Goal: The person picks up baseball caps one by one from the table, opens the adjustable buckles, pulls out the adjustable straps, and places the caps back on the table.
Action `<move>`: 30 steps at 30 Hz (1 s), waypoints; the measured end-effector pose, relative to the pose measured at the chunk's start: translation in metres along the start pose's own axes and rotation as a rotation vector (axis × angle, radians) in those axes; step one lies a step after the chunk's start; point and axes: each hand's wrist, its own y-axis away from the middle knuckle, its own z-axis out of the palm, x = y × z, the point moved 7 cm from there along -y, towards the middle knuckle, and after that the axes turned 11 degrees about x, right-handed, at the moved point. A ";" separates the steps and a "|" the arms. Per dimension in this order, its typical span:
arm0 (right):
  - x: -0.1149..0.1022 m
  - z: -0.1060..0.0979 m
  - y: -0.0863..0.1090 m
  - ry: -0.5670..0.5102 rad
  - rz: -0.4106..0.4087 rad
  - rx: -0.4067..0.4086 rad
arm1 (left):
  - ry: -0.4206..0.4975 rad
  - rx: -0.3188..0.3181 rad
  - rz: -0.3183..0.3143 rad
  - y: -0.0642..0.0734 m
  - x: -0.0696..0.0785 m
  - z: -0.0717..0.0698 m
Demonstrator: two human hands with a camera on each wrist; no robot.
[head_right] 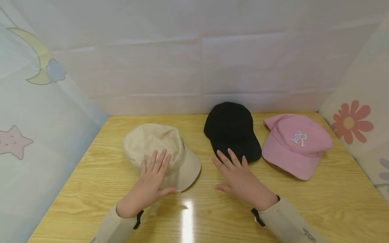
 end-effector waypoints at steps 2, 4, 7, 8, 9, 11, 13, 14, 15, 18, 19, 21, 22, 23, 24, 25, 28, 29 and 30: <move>-0.001 0.001 0.000 -0.002 -0.003 0.007 | 0.003 0.001 -0.003 0.000 0.000 0.000; -0.003 0.003 -0.001 -0.005 -0.004 0.011 | 0.002 0.001 -0.006 0.001 0.000 0.001; -0.005 0.008 -0.003 -0.004 -0.018 0.020 | -0.006 0.005 -0.007 0.002 0.000 0.001; -0.005 0.009 -0.003 -0.005 -0.023 0.024 | -0.008 0.005 -0.007 0.002 0.000 0.002; -0.007 0.010 -0.004 -0.004 -0.032 0.032 | -0.010 0.006 -0.007 0.003 0.000 0.002; -0.009 0.012 -0.006 -0.003 -0.047 0.047 | -0.006 0.005 -0.011 0.004 0.000 0.002; -0.012 0.014 -0.007 0.001 -0.058 0.060 | -0.001 0.005 -0.017 0.005 -0.001 0.002; -0.013 0.015 -0.008 0.003 -0.064 0.065 | 0.004 0.004 -0.020 0.005 -0.001 0.002; -0.014 0.015 -0.009 0.007 -0.071 0.071 | 0.005 0.006 -0.022 0.005 -0.001 0.002; -0.018 0.019 -0.011 0.020 -0.086 0.083 | 0.002 0.008 -0.025 0.007 -0.002 0.001; -0.019 0.020 -0.012 0.024 -0.091 0.087 | 0.000 0.009 -0.025 0.007 -0.002 0.001; -0.021 0.023 -0.014 0.039 -0.105 0.091 | -0.003 0.009 -0.025 0.008 -0.002 0.001; -0.021 0.026 -0.015 0.047 -0.113 0.092 | -0.002 0.007 -0.026 0.008 -0.002 0.002; -0.022 0.027 -0.016 0.052 -0.120 0.092 | -0.001 0.009 -0.026 0.009 -0.002 0.001; -0.023 0.029 -0.017 0.056 -0.128 0.092 | 0.000 0.010 -0.026 0.009 -0.002 0.001; -0.024 0.031 -0.018 0.058 -0.133 0.092 | 0.001 0.012 -0.025 0.009 -0.002 0.001; -0.025 0.035 -0.019 0.050 -0.140 0.091 | 0.009 0.013 -0.024 0.010 -0.002 0.001; -0.026 0.036 -0.019 0.043 -0.140 0.091 | 0.010 0.015 -0.024 0.011 -0.002 0.001; -0.026 0.036 -0.020 0.038 -0.141 0.091 | 0.015 0.013 -0.026 0.011 -0.002 0.001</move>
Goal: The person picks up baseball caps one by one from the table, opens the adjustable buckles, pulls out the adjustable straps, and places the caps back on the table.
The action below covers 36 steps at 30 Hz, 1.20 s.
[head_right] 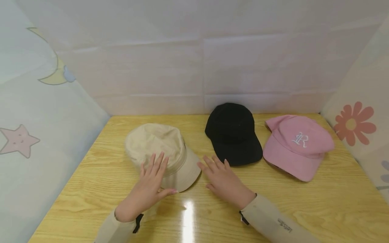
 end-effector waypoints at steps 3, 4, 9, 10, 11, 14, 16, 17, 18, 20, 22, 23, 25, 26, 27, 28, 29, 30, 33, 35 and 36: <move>-0.002 0.004 -0.001 -0.003 -0.013 -0.001 | 0.011 -0.004 -0.007 0.001 0.000 0.000; -0.002 0.005 -0.002 0.000 -0.019 -0.002 | 0.014 -0.007 -0.010 0.001 0.000 0.000; -0.006 0.011 -0.005 0.014 -0.045 -0.005 | 0.037 -0.006 -0.024 0.002 -0.001 -0.001; -0.006 0.012 -0.006 0.010 -0.046 -0.002 | 0.042 -0.004 -0.025 0.002 -0.001 -0.001; -0.007 0.013 -0.007 0.008 -0.050 -0.002 | 0.045 -0.001 -0.027 0.002 -0.001 -0.002; -0.008 0.016 -0.008 0.000 -0.058 -0.001 | 0.044 0.001 -0.031 0.002 -0.001 -0.002; -0.008 0.018 -0.009 -0.001 -0.062 -0.004 | 0.039 -0.004 -0.032 0.003 -0.001 -0.002; -0.008 0.019 -0.009 -0.001 -0.064 -0.005 | 0.038 -0.006 -0.032 0.003 -0.001 -0.001; -0.008 0.020 -0.009 -0.002 -0.066 -0.005 | 0.036 -0.010 -0.033 0.003 -0.002 -0.001; -0.008 0.022 -0.010 0.002 -0.071 -0.006 | 0.036 -0.015 -0.035 0.003 -0.001 0.000; -0.008 0.023 -0.011 0.002 -0.075 -0.012 | 0.037 -0.016 -0.035 0.003 -0.001 0.000; -0.008 0.024 -0.011 0.002 -0.077 -0.015 | 0.036 -0.013 -0.033 0.003 -0.001 0.000; -0.009 0.025 -0.012 -0.005 -0.076 -0.025 | 0.036 -0.007 -0.029 0.003 0.000 -0.001; -0.010 0.026 -0.013 -0.010 -0.075 -0.031 | 0.033 -0.006 -0.027 0.003 0.000 -0.001; -0.010 0.026 -0.013 -0.016 -0.071 -0.036 | 0.033 -0.005 -0.027 0.003 0.000 -0.001; -0.010 0.026 -0.014 -0.020 -0.068 -0.041 | 0.032 -0.004 -0.025 0.003 0.000 0.000; -0.011 0.026 -0.014 -0.023 -0.065 -0.047 | 0.031 -0.005 -0.025 0.003 0.000 0.000; -0.011 0.027 -0.014 -0.026 -0.063 -0.051 | 0.031 -0.005 -0.026 0.003 0.001 0.000; -0.010 0.028 -0.014 -0.028 -0.054 -0.061 | 0.032 0.002 -0.020 0.003 0.001 0.000; -0.010 0.028 -0.014 -0.033 -0.050 -0.065 | 0.031 0.010 -0.014 0.003 0.001 0.000; -0.010 0.029 -0.014 -0.037 -0.048 -0.066 | 0.029 0.013 -0.010 0.003 0.001 0.000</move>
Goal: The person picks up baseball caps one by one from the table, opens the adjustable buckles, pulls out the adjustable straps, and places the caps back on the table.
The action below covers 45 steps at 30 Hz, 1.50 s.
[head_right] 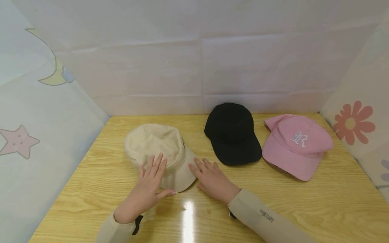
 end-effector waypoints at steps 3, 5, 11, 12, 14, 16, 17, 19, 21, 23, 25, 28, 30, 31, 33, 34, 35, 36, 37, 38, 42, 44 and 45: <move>0.000 0.002 0.000 -0.011 0.002 -0.004 | -0.002 0.002 0.002 0.000 0.000 0.000; 0.000 0.003 -0.001 -0.012 0.000 -0.008 | -0.004 0.002 -0.001 0.001 -0.001 0.000; -0.001 0.006 -0.002 -0.008 -0.005 -0.016 | -0.013 -0.006 -0.012 0.002 -0.003 0.000; -0.001 0.006 -0.002 -0.008 -0.004 -0.019 | -0.013 -0.007 -0.013 0.002 -0.003 0.000; -0.001 0.007 -0.003 -0.010 0.000 -0.025 | -0.011 -0.007 -0.013 0.002 -0.003 -0.001; -0.001 0.008 -0.003 -0.010 0.004 -0.034 | -0.009 -0.011 -0.015 0.002 -0.003 0.000; -0.001 0.009 -0.004 -0.010 0.006 -0.038 | -0.008 -0.012 -0.016 0.002 -0.003 -0.001; -0.002 0.009 -0.005 -0.015 0.010 -0.044 | -0.004 -0.012 -0.019 0.002 -0.003 0.000; -0.002 0.009 -0.005 -0.022 0.013 -0.049 | 0.001 -0.015 -0.024 0.002 -0.003 0.000; -0.002 0.008 -0.006 -0.029 0.014 -0.051 | 0.007 -0.015 -0.025 0.002 -0.003 0.000; -0.002 0.008 -0.007 -0.034 0.014 -0.052 | 0.011 -0.019 -0.028 0.002 -0.003 0.000; -0.002 0.008 -0.008 -0.042 0.022 -0.061 | 0.011 -0.021 -0.029 0.002 -0.003 0.000; -0.002 0.009 -0.009 -0.047 0.026 -0.067 | 0.008 -0.022 -0.028 0.003 -0.003 0.001; -0.002 0.009 -0.009 -0.049 0.027 -0.069 | 0.007 -0.022 -0.028 0.003 -0.003 0.001; -0.002 0.010 -0.010 -0.047 0.023 -0.073 | 0.008 -0.019 -0.025 0.003 -0.004 0.001; -0.003 0.011 -0.010 -0.047 0.018 -0.072 | 0.009 -0.019 -0.025 0.004 -0.004 0.002; -0.003 0.011 -0.011 -0.047 0.013 -0.071 | 0.009 -0.017 -0.025 0.004 -0.004 0.002; -0.004 0.011 -0.011 -0.047 0.007 -0.067 | 0.010 -0.015 -0.024 0.004 -0.004 0.002; -0.004 0.011 -0.011 -0.045 0.004 -0.066 | 0.011 -0.015 -0.026 0.004 -0.005 0.002; -0.005 0.011 -0.011 -0.045 -0.002 -0.062 | 0.012 -0.016 -0.029 0.004 -0.005 0.003; -0.006 0.011 -0.013 -0.041 -0.013 -0.057 | 0.014 -0.024 -0.038 0.004 -0.007 0.004; -0.006 0.012 -0.014 -0.036 -0.017 -0.058 | 0.017 -0.028 -0.041 0.005 -0.007 0.005; -0.006 0.012 -0.014 -0.031 -0.017 -0.061 | 0.017 -0.026 -0.040 0.005 -0.007 0.005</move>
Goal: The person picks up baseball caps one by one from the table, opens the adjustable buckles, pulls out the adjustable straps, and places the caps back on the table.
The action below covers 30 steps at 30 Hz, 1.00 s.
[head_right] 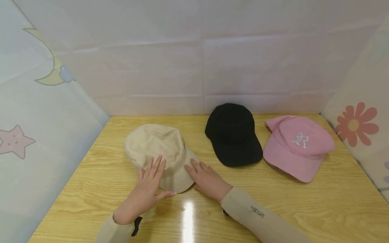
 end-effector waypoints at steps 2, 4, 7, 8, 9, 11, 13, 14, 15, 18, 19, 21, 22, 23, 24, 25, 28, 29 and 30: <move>-0.001 0.001 -0.001 0.004 0.000 -0.003 | 0.003 0.001 0.001 0.000 0.000 0.000; -0.002 0.001 -0.001 0.014 -0.002 -0.001 | 0.004 0.001 0.000 0.001 0.000 0.000; -0.003 0.001 -0.002 0.025 -0.005 0.012 | 0.002 -0.002 -0.005 0.001 -0.001 0.000; -0.003 0.000 -0.003 0.030 -0.008 0.020 | 0.001 -0.004 -0.007 0.002 -0.001 0.000; -0.004 0.000 -0.003 0.036 -0.011 0.028 | 0.001 -0.007 -0.010 0.002 -0.001 0.001; -0.005 -0.001 -0.004 0.043 -0.014 0.043 | 0.002 -0.012 -0.014 0.002 -0.002 0.001; -0.005 -0.001 -0.005 0.058 -0.018 0.057 | 0.005 -0.013 -0.018 0.002 -0.002 0.001; -0.005 -0.002 -0.005 0.066 -0.019 0.063 | 0.009 -0.013 -0.020 0.003 -0.002 0.000; -0.005 -0.001 -0.006 0.077 -0.018 0.067 | 0.013 -0.012 -0.021 0.003 -0.003 0.000; -0.004 -0.001 -0.007 0.104 -0.019 0.075 | 0.023 -0.003 -0.025 0.003 -0.003 -0.001; -0.004 0.000 -0.007 0.117 -0.021 0.072 | 0.023 -0.002 -0.027 0.003 -0.004 -0.001; -0.003 0.001 -0.008 0.149 -0.036 0.074 | 0.026 -0.003 -0.033 0.004 -0.004 -0.001; -0.004 0.000 -0.008 0.163 -0.043 0.074 | 0.031 -0.006 -0.039 0.004 -0.005 -0.001; -0.004 0.000 -0.008 0.178 -0.052 0.074 | 0.036 -0.010 -0.046 0.004 -0.005 -0.001; -0.004 0.000 -0.008 0.198 -0.063 0.071 | 0.040 -0.016 -0.054 0.004 -0.006 -0.001; -0.004 0.000 -0.008 0.212 -0.074 0.072 | 0.047 -0.020 -0.061 0.004 -0.007 -0.001; -0.004 -0.002 -0.008 0.243 -0.101 0.078 | 0.060 -0.029 -0.081 0.005 -0.010 -0.001; -0.003 -0.003 -0.008 0.249 -0.110 0.082 | 0.060 -0.027 -0.085 0.005 -0.010 -0.002; -0.003 -0.004 -0.007 0.256 -0.119 0.084 | 0.062 -0.026 -0.091 0.005 -0.012 -0.002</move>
